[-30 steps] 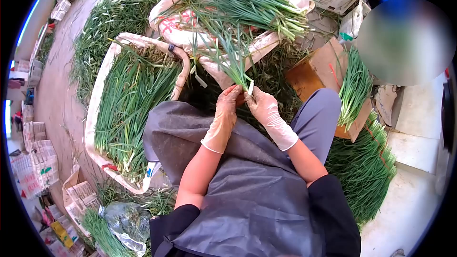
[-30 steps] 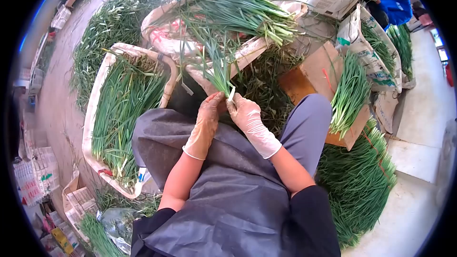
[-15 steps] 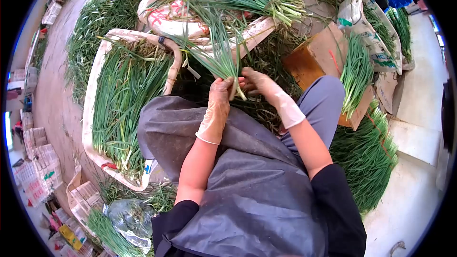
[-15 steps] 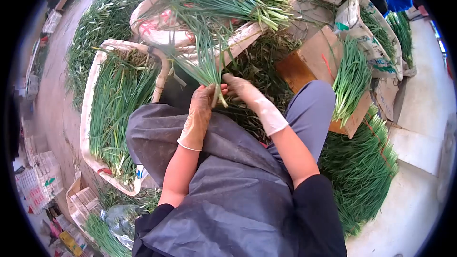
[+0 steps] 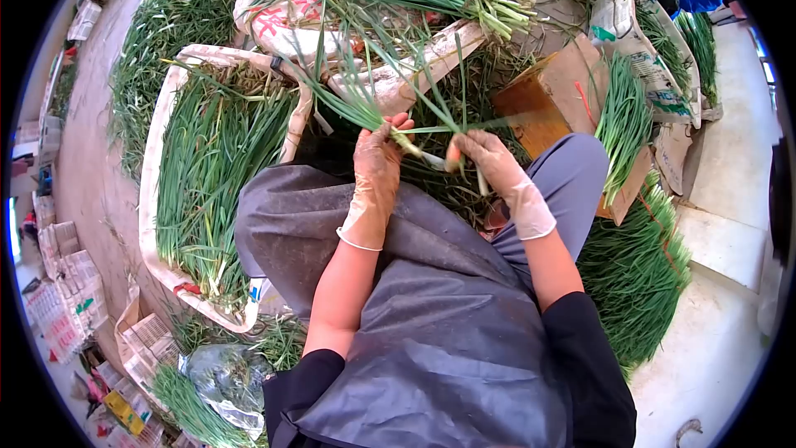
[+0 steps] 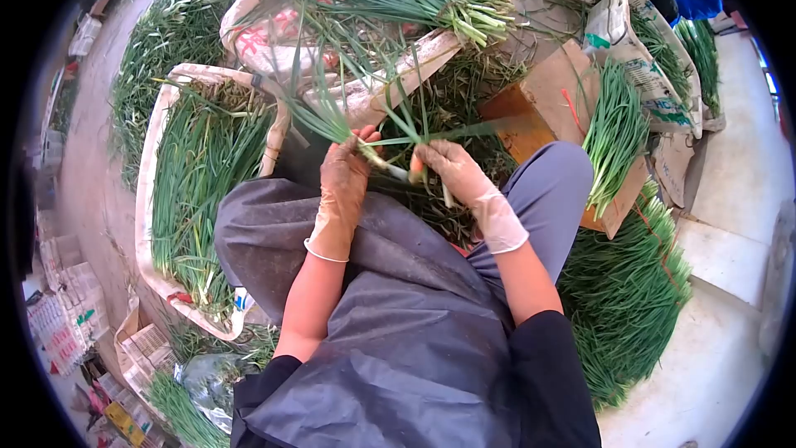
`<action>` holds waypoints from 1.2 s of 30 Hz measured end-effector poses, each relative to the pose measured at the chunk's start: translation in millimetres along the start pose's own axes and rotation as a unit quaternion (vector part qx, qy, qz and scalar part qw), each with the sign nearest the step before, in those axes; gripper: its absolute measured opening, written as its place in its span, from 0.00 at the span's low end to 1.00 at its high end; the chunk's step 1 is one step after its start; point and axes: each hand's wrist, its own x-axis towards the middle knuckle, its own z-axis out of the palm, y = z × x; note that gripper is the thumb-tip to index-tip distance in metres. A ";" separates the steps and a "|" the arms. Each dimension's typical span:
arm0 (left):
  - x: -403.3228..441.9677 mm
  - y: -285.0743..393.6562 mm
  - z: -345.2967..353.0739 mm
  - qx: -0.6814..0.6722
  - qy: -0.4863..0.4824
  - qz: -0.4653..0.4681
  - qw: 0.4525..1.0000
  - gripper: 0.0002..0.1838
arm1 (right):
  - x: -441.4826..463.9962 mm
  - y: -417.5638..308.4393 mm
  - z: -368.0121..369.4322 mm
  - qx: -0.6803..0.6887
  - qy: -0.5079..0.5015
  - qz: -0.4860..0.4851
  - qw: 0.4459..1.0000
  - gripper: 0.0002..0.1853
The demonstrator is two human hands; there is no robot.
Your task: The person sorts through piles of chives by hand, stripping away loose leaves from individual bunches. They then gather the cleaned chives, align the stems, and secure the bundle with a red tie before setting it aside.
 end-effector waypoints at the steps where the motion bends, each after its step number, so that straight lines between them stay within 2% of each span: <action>1: 1.0 4.1 -0.4 -0.016 0.008 0.013 1.000 0.10 | -7.0 0.0 -9.2 -0.003 -0.040 0.063 0.997 0.18; 3: 5.6 9.7 -8.8 -0.035 0.025 0.039 0.998 0.10 | -10.6 9.2 -26.2 -0.145 -0.104 0.076 0.981 0.16; 4: 7.2 11.7 -11.2 -0.023 0.020 0.065 0.997 0.10 | -10.3 11.1 -31.2 -0.295 -0.079 0.170 0.937 0.14; 5: 8.9 13.4 -12.8 -0.010 0.015 0.092 0.996 0.10 | -3.4 36.9 -31.5 -0.604 -0.017 0.187 0.774 0.14; 6: 7.7 14.6 -10.6 0.031 0.006 0.082 0.996 0.12 | -7.9 31.9 -22.6 -0.610 0.091 0.059 0.785 0.18; 7: 7.0 13.5 -6.8 0.069 -0.003 0.075 0.995 0.13 | -8.4 25.7 -14.5 -0.600 0.195 -0.072 0.773 0.25; 8: 3.2 10.2 -2.2 0.093 0.001 0.051 0.994 0.16 | -0.4 4.8 -4.1 -0.456 0.126 -0.105 0.875 0.38; 9: 4.1 3.6 -4.4 0.087 -0.016 0.028 0.996 0.15 | 7.3 -8.7 13.2 -0.347 0.092 -0.231 0.904 0.41; 10: 3.9 -2.9 -7.2 0.081 -0.026 0.020 0.996 0.14 | 14.5 -25.1 30.5 -0.443 0.078 -0.248 0.858 0.43; 11: 5.8 -8.7 -9.4 0.076 -0.039 0.013 0.996 0.12 | 30.7 -6.7 38.7 -0.454 0.092 -0.310 0.831 0.42; 13: 8.0 -13.2 -11.3 0.076 -0.033 0.020 0.996 0.10 | 38.6 -11.0 49.0 -0.374 -0.028 -0.070 0.924 0.34; 15: 8.9 -6.5 -10.9 0.147 0.080 0.040 0.985 0.09 | 42.0 3.5 47.7 -0.411 -0.046 -0.178 0.893 0.19; 16: 14.2 -2.9 -18.6 0.178 0.096 0.048 0.978 0.09 | 31.2 4.3 40.4 -0.316 -0.101 -0.172 0.928 0.09; 17: 15.2 6.6 -19.9 0.159 0.108 0.079 0.978 0.10 | 19.0 -9.7 34.2 -0.261 -0.196 -0.038 0.944 0.10; 19: 2.5 34.2 3.4 0.098 0.141 0.160 0.972 0.07 | 14.1 29.6 8.4 -0.403 -0.256 -0.032 0.878 0.09; 20: -5.7 47.0 14.1 0.065 0.089 0.157 0.981 0.07 | 17.5 28.6 2.4 -0.577 -0.271 0.080 0.766 0.09; 21: -15.6 57.9 23.1 0.034 0.032 0.151 0.987 0.08 | 21.4 26.4 -4.1 -0.718 -0.266 0.189 0.614 0.09; 22: -27.6 64.9 29.2 0.007 -0.098 0.124 0.987 0.12 | 25.8 33.9 -18.7 -0.715 -0.077 0.058 0.692 0.11; 23: -42.9 66.4 48.5 -0.055 -0.123 0.109 0.985 0.14 | 36.0 11.9 -26.0 -0.601 0.041 -0.095 0.792 0.13; 24: -38.4 63.4 47.0 -0.063 -0.123 0.067 0.988 0.15 | 56.6 -10.9 -30.8 -0.500 0.138 -0.213 0.828 0.13; 25: -32.4 58.4 40.3 -0.068 -0.119 0.020 0.990 0.15 | 86.1 -19.6 -44.6 -0.566 0.235 -0.259 0.747 0.16; 27: -10.2 41.8 19.0 -0.023 -0.047 -0.080 0.995 0.17 | 133.0 -67.3 -62.7 -0.695 0.357 -0.083 0.619 0.20; 28: -6.5 31.7 15.7 -0.008 -0.012 -0.095 0.995 0.20 | 166.4 -61.7 -88.0 -0.687 0.392 -0.012 0.612 0.20; 29: -5.4 27.9 10.8 0.006 -0.057 -0.115 0.992 0.19 | 193.0 -46.3 -106.3 -0.674 0.424 0.058 0.602 0.21; 30: -4.3 28.0 21.4 0.075 -0.013 -0.101 0.992 0.18 | 195.4 -51.3 -100.7 -0.663 0.413 0.070 0.620 0.15; 31: -4.4 27.9 29.2 0.143 0.034 -0.088 0.985 0.17 | 192.2 -54.6 -100.1 -0.660 0.344 0.045 0.667 0.10; 32: 2.0 25.1 16.9 0.151 0.016 -0.060 0.987 0.16 | 181.4 -65.3 -83.0 -0.640 0.309 0.005 0.703 0.11; 33: 4.2 26.9 19.4 0.136 0.041 -0.068 0.988 0.16 | 169.3 -69.8 -62.4 -0.620 0.268 -0.033 0.737 0.13; 35: 5.0 25.1 15.6 0.057 -0.018 -0.066 0.996 0.17 | 142.1 -56.7 -32.4 -0.523 0.198 -0.179 0.809 0.15; 36: 1.0 25.8 22.3 0.029 0.007 -0.064 0.998 0.17 | 131.9 -57.4 -20.4 -0.536 0.170 -0.068 0.824 0.18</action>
